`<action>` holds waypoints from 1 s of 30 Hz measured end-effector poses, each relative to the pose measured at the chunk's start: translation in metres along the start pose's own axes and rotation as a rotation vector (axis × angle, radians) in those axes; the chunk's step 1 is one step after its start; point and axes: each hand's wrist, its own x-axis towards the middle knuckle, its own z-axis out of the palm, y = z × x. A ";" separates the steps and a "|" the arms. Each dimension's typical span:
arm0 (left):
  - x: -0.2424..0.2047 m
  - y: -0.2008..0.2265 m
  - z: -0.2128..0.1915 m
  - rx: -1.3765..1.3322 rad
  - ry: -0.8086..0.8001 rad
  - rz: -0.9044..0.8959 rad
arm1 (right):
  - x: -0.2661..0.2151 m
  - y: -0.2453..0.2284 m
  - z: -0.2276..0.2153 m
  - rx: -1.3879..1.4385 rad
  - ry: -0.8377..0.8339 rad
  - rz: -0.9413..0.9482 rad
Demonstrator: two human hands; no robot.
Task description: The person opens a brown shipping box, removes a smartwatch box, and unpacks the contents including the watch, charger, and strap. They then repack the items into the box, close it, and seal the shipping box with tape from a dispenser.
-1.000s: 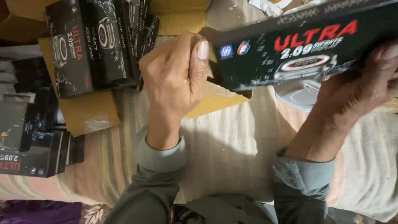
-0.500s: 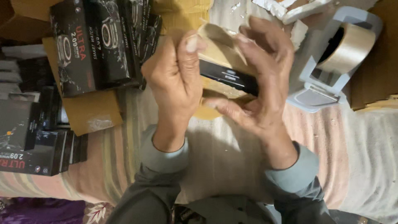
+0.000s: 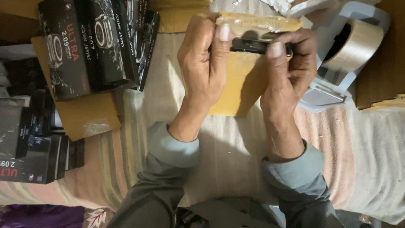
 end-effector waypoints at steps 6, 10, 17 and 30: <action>0.005 0.004 0.006 -0.273 -0.032 0.020 | 0.002 0.000 0.004 0.173 0.025 -0.195; 0.005 0.008 0.000 -0.268 -0.131 -0.077 | 0.003 -0.006 0.004 0.062 0.002 -0.171; 0.004 0.011 -0.009 -0.150 -0.144 -0.076 | 0.003 -0.006 -0.001 -0.012 -0.041 -0.137; -0.011 0.041 0.025 0.565 -0.111 -0.055 | 0.003 0.018 -0.002 -0.010 0.042 -0.188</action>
